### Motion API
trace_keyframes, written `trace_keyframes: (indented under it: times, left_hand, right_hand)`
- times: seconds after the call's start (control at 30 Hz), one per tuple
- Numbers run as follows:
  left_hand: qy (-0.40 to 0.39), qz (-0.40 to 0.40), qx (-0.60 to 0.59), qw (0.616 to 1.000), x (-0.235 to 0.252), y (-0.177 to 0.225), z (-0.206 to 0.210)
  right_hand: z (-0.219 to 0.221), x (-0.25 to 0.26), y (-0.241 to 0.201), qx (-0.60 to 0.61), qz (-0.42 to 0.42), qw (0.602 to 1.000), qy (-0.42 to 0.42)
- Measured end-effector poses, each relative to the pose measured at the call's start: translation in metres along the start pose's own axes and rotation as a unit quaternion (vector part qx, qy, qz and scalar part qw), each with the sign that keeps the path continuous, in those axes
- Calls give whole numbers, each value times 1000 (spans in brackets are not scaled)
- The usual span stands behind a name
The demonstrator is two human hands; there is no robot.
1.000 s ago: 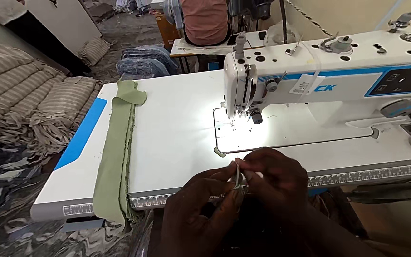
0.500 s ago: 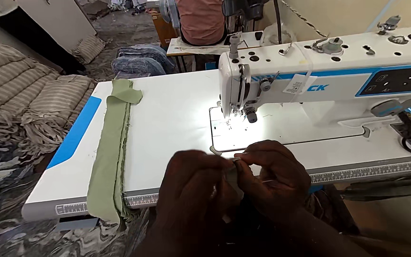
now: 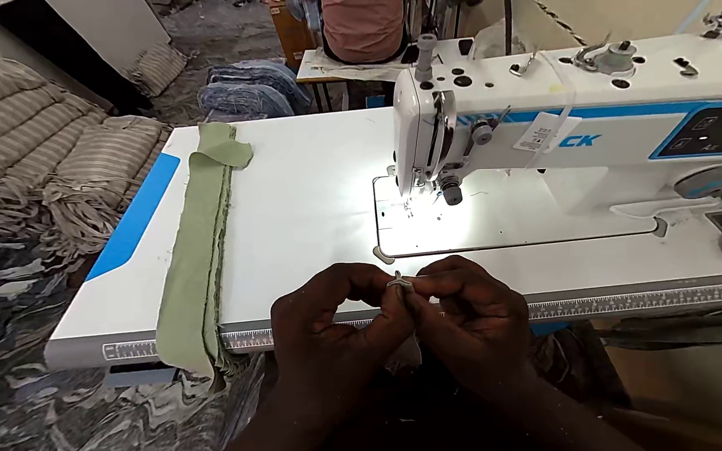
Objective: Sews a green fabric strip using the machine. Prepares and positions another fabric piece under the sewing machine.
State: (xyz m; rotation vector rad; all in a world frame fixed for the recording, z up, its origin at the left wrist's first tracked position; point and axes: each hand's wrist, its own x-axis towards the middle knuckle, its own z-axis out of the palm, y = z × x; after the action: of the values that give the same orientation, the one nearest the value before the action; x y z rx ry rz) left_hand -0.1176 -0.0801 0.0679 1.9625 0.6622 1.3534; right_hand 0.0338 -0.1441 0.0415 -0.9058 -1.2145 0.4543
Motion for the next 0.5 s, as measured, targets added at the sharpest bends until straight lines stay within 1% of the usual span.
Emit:
trace_keyframes:
  times: [0.07,0.13,0.2,0.37,0.43,0.5]
  left_hand:
    - [12,-20,0,1000,-1,-1,3]
    - [26,-44,-13,999,-2,-1,9]
    - [33,-56,-32,997,-3,-1,13]
    - [5,-44,-27,999,-6,-3,11]
    - [1,-50,-24,998,-6,-4,12]
    - [-22,-71,-38,996,-5,-4,11]
  right_hand:
    - [5,-4,4,-83,-58,994,33]
    - [8,-8,7,-171,-107,977,65]
    - [8,-8,10,-200,-139,967,78]
    - [4,-7,16,-228,-161,956,86]
    - [4,-7,17,-239,-159,955,72]
    - [1,-5,18,-234,-146,960,39]
